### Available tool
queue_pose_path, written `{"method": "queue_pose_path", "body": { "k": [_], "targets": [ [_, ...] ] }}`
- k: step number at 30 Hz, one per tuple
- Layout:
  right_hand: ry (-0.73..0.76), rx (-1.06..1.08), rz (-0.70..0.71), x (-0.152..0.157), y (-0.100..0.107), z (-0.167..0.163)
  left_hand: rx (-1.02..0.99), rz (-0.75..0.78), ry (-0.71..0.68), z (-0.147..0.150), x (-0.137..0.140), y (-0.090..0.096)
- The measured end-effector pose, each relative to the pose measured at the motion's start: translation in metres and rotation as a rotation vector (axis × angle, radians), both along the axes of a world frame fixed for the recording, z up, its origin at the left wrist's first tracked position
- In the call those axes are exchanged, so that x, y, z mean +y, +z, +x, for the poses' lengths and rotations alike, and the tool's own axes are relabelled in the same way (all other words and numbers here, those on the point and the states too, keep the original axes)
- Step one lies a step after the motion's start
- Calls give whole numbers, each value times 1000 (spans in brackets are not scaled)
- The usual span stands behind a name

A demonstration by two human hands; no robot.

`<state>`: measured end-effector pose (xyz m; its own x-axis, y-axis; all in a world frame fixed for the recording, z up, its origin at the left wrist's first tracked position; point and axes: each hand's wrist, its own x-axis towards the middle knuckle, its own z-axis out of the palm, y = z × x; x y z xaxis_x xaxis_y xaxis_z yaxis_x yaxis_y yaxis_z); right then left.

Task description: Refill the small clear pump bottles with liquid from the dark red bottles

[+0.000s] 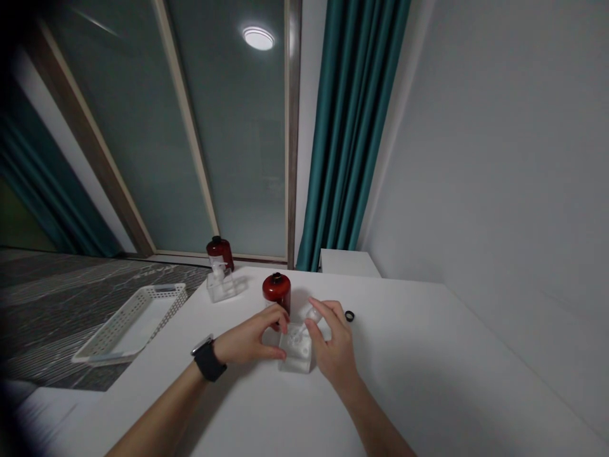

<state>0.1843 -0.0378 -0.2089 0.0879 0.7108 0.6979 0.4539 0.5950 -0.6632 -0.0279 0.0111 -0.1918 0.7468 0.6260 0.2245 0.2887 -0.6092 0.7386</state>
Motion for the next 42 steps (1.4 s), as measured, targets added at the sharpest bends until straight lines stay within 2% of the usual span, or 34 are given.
{"method": "queue_pose_path", "body": {
  "k": [15, 23, 42],
  "targets": [
    [-71, 235, -208, 9, -8, 3, 16, 9, 4, 0, -1, 2],
    [-72, 312, -320, 9, -5, 2, 17, 15, 4, 0, -1, 3],
    [-47, 312, -378, 12, -7, 8, 8, 14, 4, 1, -2, 5]
  ]
}}
